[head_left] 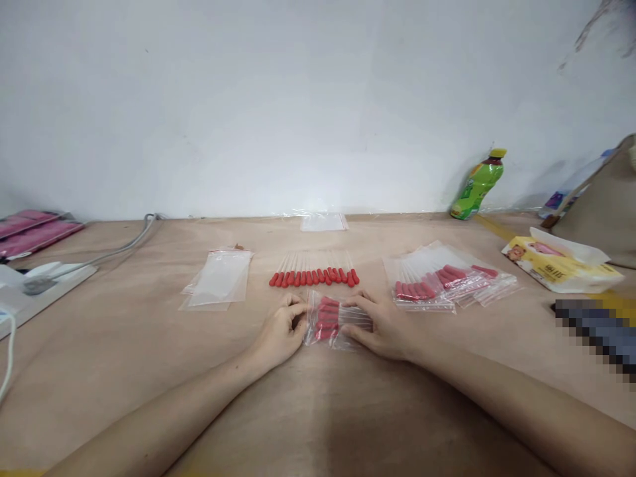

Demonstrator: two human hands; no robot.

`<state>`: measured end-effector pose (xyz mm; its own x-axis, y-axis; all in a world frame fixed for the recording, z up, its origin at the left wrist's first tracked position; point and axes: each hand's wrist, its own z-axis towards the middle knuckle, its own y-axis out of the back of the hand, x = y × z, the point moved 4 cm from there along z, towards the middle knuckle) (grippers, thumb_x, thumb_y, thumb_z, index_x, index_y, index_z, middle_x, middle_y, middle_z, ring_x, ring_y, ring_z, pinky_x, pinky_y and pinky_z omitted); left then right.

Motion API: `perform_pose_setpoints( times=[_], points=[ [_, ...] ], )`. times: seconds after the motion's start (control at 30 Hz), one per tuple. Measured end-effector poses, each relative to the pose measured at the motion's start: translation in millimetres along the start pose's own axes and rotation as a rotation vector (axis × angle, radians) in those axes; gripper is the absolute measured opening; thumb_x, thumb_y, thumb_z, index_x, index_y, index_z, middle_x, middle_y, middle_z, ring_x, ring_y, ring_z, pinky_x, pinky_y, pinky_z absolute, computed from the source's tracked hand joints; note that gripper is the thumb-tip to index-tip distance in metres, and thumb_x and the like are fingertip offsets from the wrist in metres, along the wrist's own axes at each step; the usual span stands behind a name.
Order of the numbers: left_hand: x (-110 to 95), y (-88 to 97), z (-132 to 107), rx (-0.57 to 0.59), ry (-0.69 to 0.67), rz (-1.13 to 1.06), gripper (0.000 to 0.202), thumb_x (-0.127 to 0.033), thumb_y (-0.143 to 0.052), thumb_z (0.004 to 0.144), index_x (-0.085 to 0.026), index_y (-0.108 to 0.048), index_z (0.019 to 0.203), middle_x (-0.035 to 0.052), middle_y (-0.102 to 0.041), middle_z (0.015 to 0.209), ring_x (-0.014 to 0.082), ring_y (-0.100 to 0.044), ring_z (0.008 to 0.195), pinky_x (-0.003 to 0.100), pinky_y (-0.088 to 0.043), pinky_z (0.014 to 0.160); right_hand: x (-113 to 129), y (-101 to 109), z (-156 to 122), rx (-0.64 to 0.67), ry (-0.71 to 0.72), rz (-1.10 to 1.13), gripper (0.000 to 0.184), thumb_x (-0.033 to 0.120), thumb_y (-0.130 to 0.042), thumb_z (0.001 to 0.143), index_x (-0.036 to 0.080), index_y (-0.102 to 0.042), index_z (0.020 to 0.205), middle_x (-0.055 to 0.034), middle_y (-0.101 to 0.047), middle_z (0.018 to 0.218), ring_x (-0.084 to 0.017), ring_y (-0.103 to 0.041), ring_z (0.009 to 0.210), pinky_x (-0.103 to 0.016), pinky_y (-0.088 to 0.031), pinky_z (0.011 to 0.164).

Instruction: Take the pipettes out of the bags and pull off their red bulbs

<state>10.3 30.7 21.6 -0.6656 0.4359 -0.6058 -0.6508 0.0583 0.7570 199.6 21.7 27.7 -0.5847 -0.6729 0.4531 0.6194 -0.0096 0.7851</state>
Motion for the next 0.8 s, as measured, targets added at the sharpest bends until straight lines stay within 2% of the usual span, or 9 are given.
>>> perform_pose_setpoints(
  times=[0.1, 0.27, 0.33, 0.43, 0.57, 0.67, 0.8],
  points=[
    [-2.9, 2.2, -0.7, -0.066, -0.083, 0.054, 0.025, -0.016, -0.045, 0.080, -0.020, -0.066, 0.091, 0.0040, -0.046, 0.079, 0.0166, -0.046, 0.079, 0.028, -0.041, 0.070, -7.2, 1.4, -10.8, 0.054, -0.051, -0.028, 0.034, 0.035, -0.061, 0.074, 0.022, -0.054, 0.106, -0.0066, -0.052, 0.100, -0.018, -0.053, 0.085, -0.032, -0.044, 0.074],
    [-7.1, 1.1, -0.1, -0.013, -0.200, -0.042, 0.022, -0.020, -0.043, 0.085, -0.018, -0.063, 0.094, 0.0062, -0.053, 0.090, 0.0160, -0.050, 0.084, 0.028, -0.042, 0.075, -11.5, -1.5, -13.1, 0.000, -0.124, -0.019, 0.027, 0.033, -0.059, 0.076, 0.021, -0.055, 0.101, -0.0050, -0.053, 0.092, -0.016, -0.053, 0.077, -0.030, -0.045, 0.070],
    [-7.8, 2.6, 0.6, 0.005, -0.185, -0.097, 0.020, -0.023, -0.045, 0.085, -0.017, -0.059, 0.098, 0.0062, -0.055, 0.092, 0.0153, -0.052, 0.083, 0.027, -0.043, 0.074, -11.5, -3.7, -12.3, -0.010, -0.134, -0.035, 0.025, 0.033, -0.057, 0.079, 0.021, -0.055, 0.101, -0.0055, -0.053, 0.093, -0.016, -0.053, 0.079, -0.031, -0.044, 0.072],
    [-7.9, 2.1, 1.9, 0.094, -0.128, -0.153, 0.022, -0.027, -0.046, 0.085, -0.018, -0.056, 0.102, 0.0045, -0.057, 0.090, 0.0133, -0.053, 0.075, 0.024, -0.044, 0.068, -12.7, -6.5, -12.5, -0.025, -0.119, -0.064, 0.025, 0.034, -0.053, 0.081, 0.020, -0.054, 0.102, -0.0067, -0.054, 0.095, -0.018, -0.053, 0.084, -0.033, -0.044, 0.075],
    [-6.3, 0.8, 3.5, 0.144, -0.120, -0.136, 0.028, -0.032, -0.053, 0.082, -0.019, -0.056, 0.107, 0.0037, -0.056, 0.090, 0.0126, -0.051, 0.072, 0.023, -0.042, 0.065, -16.5, -10.0, -13.5, -0.045, -0.085, -0.083, 0.025, 0.033, -0.051, 0.083, 0.019, -0.053, 0.103, -0.0074, -0.054, 0.096, -0.018, -0.052, 0.084, -0.033, -0.044, 0.074],
    [-7.2, 0.9, 3.3, 0.165, -0.152, -0.092, 0.029, -0.034, -0.058, 0.078, -0.018, -0.057, 0.102, 0.0033, -0.052, 0.087, 0.0129, -0.049, 0.073, 0.023, -0.041, 0.065, -17.4, -10.9, -13.6, -0.051, -0.072, -0.085, 0.025, 0.034, -0.051, 0.083, 0.018, -0.053, 0.102, -0.0075, -0.054, 0.094, -0.018, -0.052, 0.084, -0.033, -0.044, 0.074],
    [-15.5, 3.6, 1.6, 0.201, -0.193, -0.008, 0.017, -0.030, -0.053, 0.080, -0.017, -0.054, 0.091, 0.0031, -0.050, 0.086, 0.0132, -0.048, 0.073, 0.024, -0.040, 0.066, -16.4, -9.5, -13.6, -0.046, -0.070, -0.055, 0.025, 0.033, -0.052, 0.083, 0.019, -0.053, 0.102, -0.0073, -0.054, 0.095, -0.018, -0.052, 0.084, -0.033, -0.044, 0.076]
  ],
)
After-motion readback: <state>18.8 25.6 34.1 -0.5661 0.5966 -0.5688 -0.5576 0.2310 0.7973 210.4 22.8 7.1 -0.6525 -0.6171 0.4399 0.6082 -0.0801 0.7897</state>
